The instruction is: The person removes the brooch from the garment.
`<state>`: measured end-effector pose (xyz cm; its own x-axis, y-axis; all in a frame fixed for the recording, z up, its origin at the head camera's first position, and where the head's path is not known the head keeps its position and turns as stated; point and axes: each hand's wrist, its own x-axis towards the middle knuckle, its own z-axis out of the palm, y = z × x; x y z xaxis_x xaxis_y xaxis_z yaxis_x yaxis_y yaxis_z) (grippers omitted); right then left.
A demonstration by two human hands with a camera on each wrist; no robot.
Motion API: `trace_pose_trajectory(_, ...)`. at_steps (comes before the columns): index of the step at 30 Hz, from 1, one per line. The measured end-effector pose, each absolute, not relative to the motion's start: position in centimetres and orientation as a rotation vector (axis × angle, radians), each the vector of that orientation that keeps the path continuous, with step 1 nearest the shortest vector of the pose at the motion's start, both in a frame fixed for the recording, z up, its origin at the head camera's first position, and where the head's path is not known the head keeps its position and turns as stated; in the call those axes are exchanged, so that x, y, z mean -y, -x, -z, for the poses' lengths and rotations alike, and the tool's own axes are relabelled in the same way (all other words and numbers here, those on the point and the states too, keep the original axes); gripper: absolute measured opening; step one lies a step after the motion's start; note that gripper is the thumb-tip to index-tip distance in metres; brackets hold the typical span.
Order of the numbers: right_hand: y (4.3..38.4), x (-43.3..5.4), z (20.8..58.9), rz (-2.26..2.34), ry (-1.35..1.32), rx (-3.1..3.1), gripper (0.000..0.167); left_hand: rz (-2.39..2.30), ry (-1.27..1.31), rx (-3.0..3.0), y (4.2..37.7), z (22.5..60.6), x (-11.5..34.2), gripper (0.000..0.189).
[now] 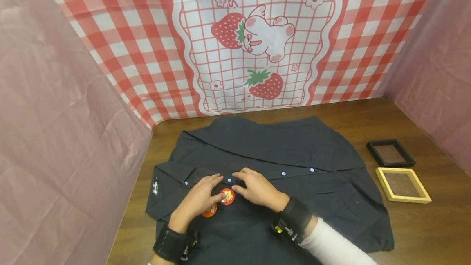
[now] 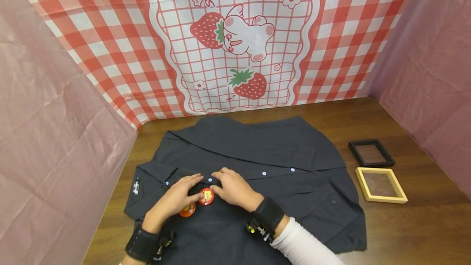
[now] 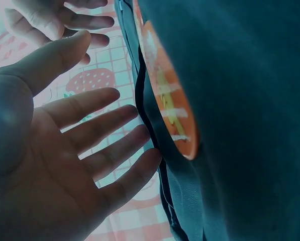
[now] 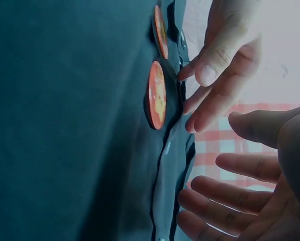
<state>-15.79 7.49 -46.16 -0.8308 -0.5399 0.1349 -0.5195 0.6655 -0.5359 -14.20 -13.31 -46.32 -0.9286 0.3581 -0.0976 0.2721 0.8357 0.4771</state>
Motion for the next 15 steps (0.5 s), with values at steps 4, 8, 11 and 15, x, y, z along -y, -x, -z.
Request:
trace_pose_trajectory(4,15.83,-7.37,46.36,0.864,0.918,-2.841,0.040,-0.694,-0.513,-2.821,14.36,46.33,13.41,0.054)
trace_pose_trajectory(8,15.75,-7.30,46.67,0.842,0.933,-2.853,0.040,-0.720,-0.548,-2.815,14.31,46.29,13.48,0.054)
trace_pose_trajectory(11,15.57,-7.22,46.92,0.820,0.951,-2.856,0.039,-0.733,-0.568,-2.808,14.15,46.29,13.56,0.054)
trace_pose_trajectory(15,15.38,-7.09,47.16,0.805,0.965,-2.853,0.038,-0.746,-0.587,-2.803,13.94,46.38,13.63,0.054)
